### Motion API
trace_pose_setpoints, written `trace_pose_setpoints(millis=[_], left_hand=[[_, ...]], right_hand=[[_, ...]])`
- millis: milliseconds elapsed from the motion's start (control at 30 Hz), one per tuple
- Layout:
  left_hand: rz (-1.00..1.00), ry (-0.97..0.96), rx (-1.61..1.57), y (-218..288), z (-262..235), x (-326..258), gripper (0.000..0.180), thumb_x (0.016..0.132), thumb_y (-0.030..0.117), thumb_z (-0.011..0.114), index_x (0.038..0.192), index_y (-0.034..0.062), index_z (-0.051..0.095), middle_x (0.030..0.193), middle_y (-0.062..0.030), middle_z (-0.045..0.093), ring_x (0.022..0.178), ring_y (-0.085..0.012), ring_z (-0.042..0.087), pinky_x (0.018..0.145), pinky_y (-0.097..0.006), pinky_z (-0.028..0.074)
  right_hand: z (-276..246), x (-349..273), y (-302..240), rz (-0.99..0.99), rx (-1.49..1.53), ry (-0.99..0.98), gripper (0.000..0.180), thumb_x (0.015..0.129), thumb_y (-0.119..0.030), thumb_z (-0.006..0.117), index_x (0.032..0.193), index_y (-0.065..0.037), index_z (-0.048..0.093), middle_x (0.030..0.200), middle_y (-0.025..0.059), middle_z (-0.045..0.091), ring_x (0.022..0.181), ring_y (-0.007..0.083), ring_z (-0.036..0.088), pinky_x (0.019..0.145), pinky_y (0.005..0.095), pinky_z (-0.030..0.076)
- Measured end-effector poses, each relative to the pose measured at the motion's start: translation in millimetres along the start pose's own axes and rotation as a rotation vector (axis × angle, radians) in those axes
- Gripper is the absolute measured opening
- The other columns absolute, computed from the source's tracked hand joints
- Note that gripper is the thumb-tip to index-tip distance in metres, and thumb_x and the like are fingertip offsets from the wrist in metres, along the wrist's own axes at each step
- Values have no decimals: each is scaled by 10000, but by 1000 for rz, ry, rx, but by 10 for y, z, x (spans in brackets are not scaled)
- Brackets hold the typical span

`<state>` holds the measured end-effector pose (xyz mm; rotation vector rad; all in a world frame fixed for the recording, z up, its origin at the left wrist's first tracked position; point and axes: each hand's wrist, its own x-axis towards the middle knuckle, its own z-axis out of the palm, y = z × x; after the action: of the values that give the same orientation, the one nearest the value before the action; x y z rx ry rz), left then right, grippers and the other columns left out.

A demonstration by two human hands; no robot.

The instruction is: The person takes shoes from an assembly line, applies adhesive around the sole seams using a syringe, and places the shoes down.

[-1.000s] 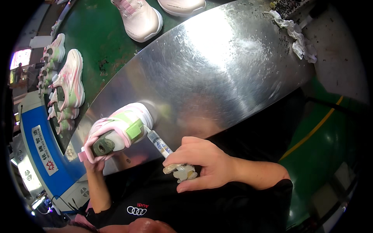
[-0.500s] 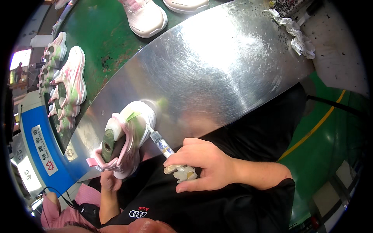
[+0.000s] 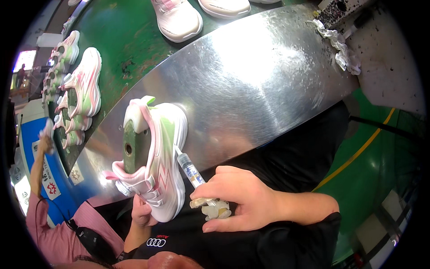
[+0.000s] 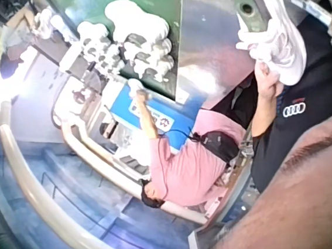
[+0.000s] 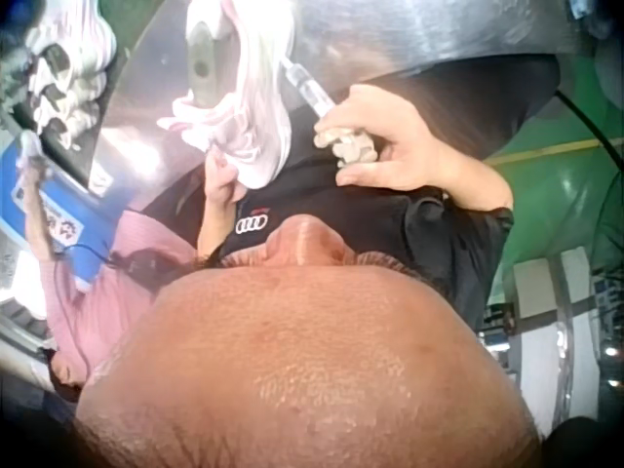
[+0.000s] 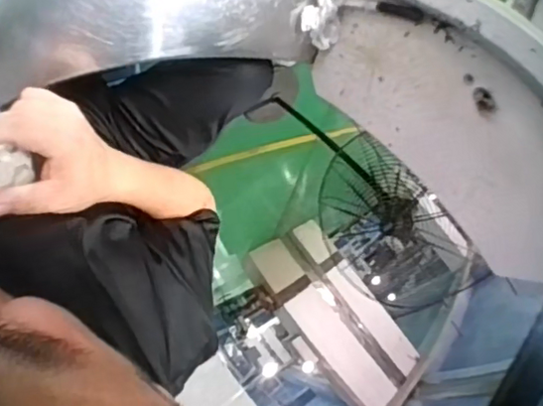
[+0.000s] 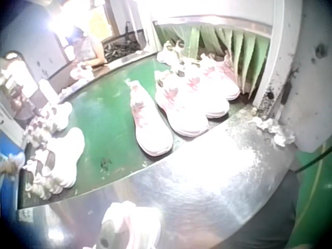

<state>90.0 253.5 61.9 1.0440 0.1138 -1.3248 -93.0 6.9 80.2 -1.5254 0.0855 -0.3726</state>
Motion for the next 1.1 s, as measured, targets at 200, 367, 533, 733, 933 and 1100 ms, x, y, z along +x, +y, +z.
trace_pose_setpoints(millis=[200, 367, 533, 733, 933, 1100], left_hand=[[-62, -97, -93, -89, 118, 96, 849, 667, 28, 654, 1401, -42, 235, 1304, -213, 472, 1189, -329, 508, 1019, -463, 404], [-163, -172, -189, -133, 247, 223, 816, 694, -21, 611, 1417, 5, 232, 1319, -185, 473, 1235, -336, 461, 1043, -465, 366], [-354, -357, -325, -132, 357, 393, 838, 713, -93, 567, 1449, 42, 189, 1422, -158, 367, 1314, -318, 372, 1078, -474, 305], [-429, -448, -312, -217, 684, 681, 717, 698, -63, 623, 1357, 60, 367, 1255, -133, 530, 1183, -304, 505, 993, -441, 422], [-359, -535, -259, -255, 938, 945, 692, 720, -72, 630, 1347, 90, 385, 1239, -117, 541, 1167, -290, 519, 971, -426, 448], [-298, -563, -230, -238, 1096, 1072, 674, 739, -80, 635, 1339, 115, 399, 1225, -104, 549, 1154, -279, 532, 953, -413, 469]], right_hand=[[-7, 16, -115, 19, 13, -75, 504, 695, -298, 808, 1067, -8, 628, 896, 51, 683, 625, 183, 541, 578, 297, 369], [-60, -25, -390, 149, 29, -126, 411, 713, -242, 791, 1046, -58, 635, 802, 15, 612, 618, 196, 465, 553, 301, 380], [-179, -143, -666, 182, -46, -185, 427, 715, -251, 790, 1054, -42, 638, 883, 6, 651, 610, 180, 468, 558, 285, 378], [-257, -325, -899, 121, -155, -153, 517, 690, -366, 808, 1036, -18, 645, 851, 31, 684, 608, 145, 521, 545, 277, 332], [-297, -432, -1129, 109, -259, -98, 494, 721, -298, 791, 1095, -29, 612, 889, 24, 671, 642, 156, 534, 568, 291, 342], [-291, -485, -1110, 66, -354, -40, 491, 723, -316, 787, 1084, -32, 614, 865, 33, 664, 589, 169, 492, 559, 294, 332]])
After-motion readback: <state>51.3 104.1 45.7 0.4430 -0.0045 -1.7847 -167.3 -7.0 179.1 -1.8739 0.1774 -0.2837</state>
